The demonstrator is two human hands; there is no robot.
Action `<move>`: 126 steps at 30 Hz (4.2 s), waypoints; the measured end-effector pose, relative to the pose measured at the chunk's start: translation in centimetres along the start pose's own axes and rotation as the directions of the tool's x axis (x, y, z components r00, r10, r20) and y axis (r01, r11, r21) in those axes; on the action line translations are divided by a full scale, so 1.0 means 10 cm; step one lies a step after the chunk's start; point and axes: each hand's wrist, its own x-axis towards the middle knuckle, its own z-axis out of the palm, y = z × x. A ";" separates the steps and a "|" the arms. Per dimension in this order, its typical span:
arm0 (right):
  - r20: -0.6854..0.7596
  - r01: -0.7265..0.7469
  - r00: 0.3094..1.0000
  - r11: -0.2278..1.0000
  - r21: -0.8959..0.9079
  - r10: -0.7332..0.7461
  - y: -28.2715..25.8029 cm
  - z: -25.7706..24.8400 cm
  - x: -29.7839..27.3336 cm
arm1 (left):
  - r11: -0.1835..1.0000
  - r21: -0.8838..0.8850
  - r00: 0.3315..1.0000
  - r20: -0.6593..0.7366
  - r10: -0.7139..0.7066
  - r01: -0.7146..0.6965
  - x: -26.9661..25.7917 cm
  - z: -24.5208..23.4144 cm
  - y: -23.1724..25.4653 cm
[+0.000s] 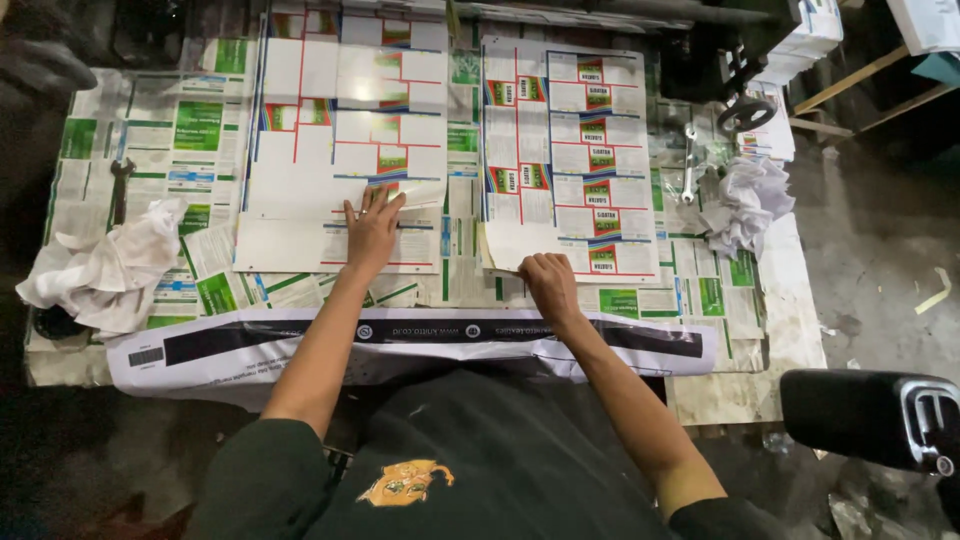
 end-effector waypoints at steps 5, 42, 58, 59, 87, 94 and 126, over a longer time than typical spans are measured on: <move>0.251 -0.026 0.968 0.996 0.086 0.003 0.35 -0.13 0.22 | 0.997 0.080 0.996 0.092 0.005 -0.013 0.31 0.07 -0.16; 0.070 -0.357 0.912 0.868 -0.345 0.403 -0.07 0.00 -0.45 | 0.962 0.068 0.964 -0.018 0.266 -0.264 -0.77 -0.51 0.08; 0.254 -0.358 0.867 0.891 -0.280 0.428 0.55 0.53 0.63 | 0.996 -0.086 1.000 0.001 -0.012 0.012 -0.61 -0.85 0.28; 0.245 -0.349 0.875 0.894 -0.282 0.419 0.60 0.57 0.67 | 0.998 -0.050 0.993 -0.116 0.029 -0.035 -0.53 -1.04 0.36; 0.294 -0.351 0.907 0.927 0.135 0.301 0.16 -0.18 0.33 | 0.998 0.045 0.999 0.010 -0.040 0.039 -0.75 -0.17 0.05; 0.359 -0.475 0.871 0.760 0.444 0.335 0.56 0.08 0.10 | 0.998 0.058 1.000 -0.003 -0.020 0.021 -0.47 -0.16 -0.02; 0.261 -0.252 0.907 0.922 -0.295 0.331 0.09 0.08 -0.60 | 0.994 0.089 0.982 0.182 0.047 -0.064 -0.69 -0.53 0.25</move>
